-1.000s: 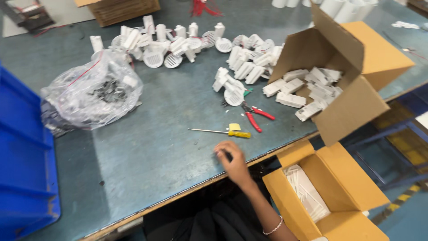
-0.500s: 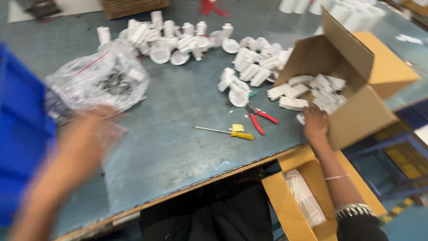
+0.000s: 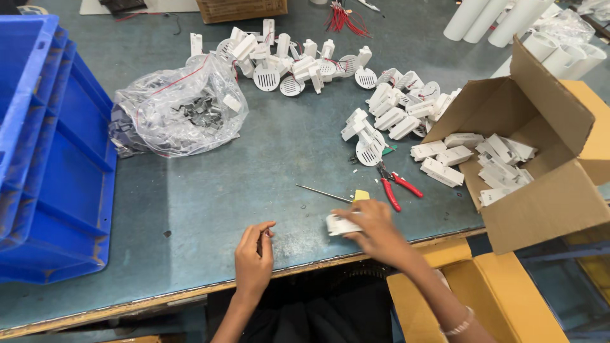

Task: The person assembles white plastic electrical components on a workbench. They use a screwdriver to tighten screws and wire cutters to trim wires, then place the finished units into a blue crate.

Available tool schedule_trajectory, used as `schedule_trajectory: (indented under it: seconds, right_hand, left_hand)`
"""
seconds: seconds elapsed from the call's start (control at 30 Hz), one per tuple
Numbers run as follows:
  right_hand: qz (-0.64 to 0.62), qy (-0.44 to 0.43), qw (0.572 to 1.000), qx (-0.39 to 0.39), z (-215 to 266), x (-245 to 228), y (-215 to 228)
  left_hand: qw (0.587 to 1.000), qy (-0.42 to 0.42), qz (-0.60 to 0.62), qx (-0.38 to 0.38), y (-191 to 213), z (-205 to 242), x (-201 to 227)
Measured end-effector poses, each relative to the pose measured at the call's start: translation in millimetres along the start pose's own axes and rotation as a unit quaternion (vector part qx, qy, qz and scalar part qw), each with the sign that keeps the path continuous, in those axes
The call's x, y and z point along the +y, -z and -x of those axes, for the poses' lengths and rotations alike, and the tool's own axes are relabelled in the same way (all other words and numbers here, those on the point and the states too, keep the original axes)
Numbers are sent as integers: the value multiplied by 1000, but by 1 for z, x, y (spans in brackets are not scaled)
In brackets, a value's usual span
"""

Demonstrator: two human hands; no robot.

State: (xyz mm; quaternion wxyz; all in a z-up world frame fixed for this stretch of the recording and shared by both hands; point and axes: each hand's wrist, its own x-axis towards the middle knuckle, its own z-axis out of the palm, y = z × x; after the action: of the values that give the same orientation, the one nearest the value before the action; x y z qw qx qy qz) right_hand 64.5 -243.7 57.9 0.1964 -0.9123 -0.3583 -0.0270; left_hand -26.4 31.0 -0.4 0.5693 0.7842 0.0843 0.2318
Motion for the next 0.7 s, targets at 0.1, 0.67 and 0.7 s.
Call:
schedule_trajectory:
  seconds: [0.1, 0.67, 0.7]
  right_hand:
    - [-29, 24, 998, -43, -25, -2, -19]
    - [16, -124, 975, 185, -117, 158, -12]
    - [-13, -89, 978, 190, -127, 144, -12]
  left_hand:
    - [999, -23, -16, 26, 0, 2, -2]
    - [993, -79, -84, 24, 0, 4, 10]
    - [993, -78, -91, 21, 0, 3, 10]
